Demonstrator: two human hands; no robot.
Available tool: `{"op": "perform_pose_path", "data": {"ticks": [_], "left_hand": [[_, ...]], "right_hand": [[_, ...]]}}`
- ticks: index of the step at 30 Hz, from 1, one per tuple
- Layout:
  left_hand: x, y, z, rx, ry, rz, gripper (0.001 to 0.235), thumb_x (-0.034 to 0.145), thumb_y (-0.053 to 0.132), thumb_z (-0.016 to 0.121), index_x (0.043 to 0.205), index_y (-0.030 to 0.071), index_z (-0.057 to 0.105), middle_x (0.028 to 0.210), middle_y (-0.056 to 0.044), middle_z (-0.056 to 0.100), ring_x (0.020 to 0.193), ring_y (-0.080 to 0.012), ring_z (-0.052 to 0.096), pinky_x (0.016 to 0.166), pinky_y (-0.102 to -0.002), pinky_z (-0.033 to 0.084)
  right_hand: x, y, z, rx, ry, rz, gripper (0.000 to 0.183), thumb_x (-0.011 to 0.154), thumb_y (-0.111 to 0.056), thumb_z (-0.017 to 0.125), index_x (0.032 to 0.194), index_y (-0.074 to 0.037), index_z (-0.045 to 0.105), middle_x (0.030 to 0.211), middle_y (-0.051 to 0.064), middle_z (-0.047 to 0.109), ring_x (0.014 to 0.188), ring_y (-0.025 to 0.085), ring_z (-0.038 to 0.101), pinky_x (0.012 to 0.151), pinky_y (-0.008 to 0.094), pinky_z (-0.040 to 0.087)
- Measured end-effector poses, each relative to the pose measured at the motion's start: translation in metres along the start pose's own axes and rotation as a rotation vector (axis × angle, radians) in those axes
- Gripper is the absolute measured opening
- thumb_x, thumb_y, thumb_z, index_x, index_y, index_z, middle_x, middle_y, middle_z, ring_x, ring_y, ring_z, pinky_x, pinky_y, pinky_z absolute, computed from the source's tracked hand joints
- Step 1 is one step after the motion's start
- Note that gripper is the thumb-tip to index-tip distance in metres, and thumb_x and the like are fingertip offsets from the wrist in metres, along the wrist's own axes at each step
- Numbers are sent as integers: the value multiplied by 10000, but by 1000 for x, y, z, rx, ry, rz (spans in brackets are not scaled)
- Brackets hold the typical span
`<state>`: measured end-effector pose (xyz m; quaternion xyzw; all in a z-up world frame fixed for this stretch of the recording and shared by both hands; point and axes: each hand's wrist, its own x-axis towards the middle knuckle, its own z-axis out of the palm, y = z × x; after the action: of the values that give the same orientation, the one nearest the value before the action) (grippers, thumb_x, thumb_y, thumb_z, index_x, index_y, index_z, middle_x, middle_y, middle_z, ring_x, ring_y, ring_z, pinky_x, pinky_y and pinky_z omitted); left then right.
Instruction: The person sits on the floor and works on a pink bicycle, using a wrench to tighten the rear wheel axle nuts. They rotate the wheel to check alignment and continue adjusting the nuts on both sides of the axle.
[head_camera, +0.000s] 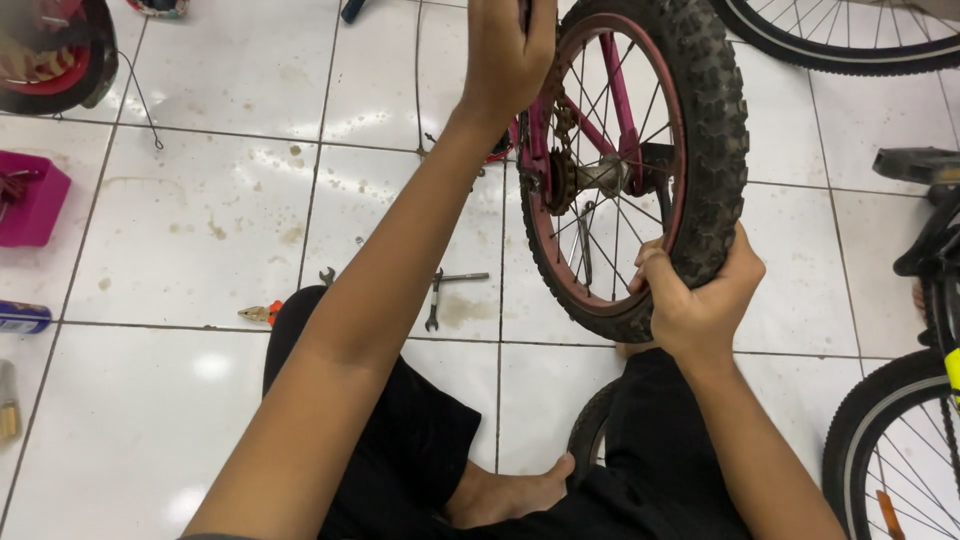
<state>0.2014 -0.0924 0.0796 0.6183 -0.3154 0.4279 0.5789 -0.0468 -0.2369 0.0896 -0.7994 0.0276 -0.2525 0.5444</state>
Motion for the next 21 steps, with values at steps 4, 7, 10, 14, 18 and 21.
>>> {"op": "perform_pose_path", "data": {"ticks": [4,7,10,14,18,21], "left_hand": [[-49,-36,-2,107,-120,-5,577,996,-23,553,1517,115,348,1514,-105,443,1480,-301,405,1320,-436,364],[-45,-1,-14,-111,-145,18,217,900,-78,447,1056,26,556,1187,-135,479,1198,-285,508,1050,-381,477],[-66,-12,-17,-117,-150,-94,176,870,-26,438,975,6,576,1103,-139,552,1122,-279,541,1048,-406,474],[-79,-16,-35,-211,-250,-213,420,723,-55,371,1075,-19,597,1248,-184,557,1230,-330,537,1125,-492,475],[-97,-26,-49,-209,-416,-307,670,744,-262,423,1355,9,457,1524,-222,417,1464,-424,433,893,-330,474],[-132,-36,-52,-128,-483,-420,534,875,-215,509,1364,-9,443,1564,-232,382,1439,-411,466,880,-303,480]], "right_hand": [[0,2,0,22,1,-5,138,863,96,569,840,-6,478,656,120,571,528,217,597,518,323,526],[0,1,0,9,4,6,133,864,91,580,841,1,486,677,122,589,534,216,604,514,322,532],[0,-2,0,-17,4,13,124,859,77,590,846,-4,498,683,106,604,528,207,608,515,319,538],[1,-3,0,-12,7,16,117,848,82,584,849,1,500,675,110,599,546,205,607,533,319,539],[3,-5,0,-3,3,25,129,855,82,585,843,-8,493,667,106,579,532,205,594,527,320,537],[1,-6,0,-2,-1,37,143,878,84,609,852,-6,500,698,106,589,518,205,593,517,320,546]]}}
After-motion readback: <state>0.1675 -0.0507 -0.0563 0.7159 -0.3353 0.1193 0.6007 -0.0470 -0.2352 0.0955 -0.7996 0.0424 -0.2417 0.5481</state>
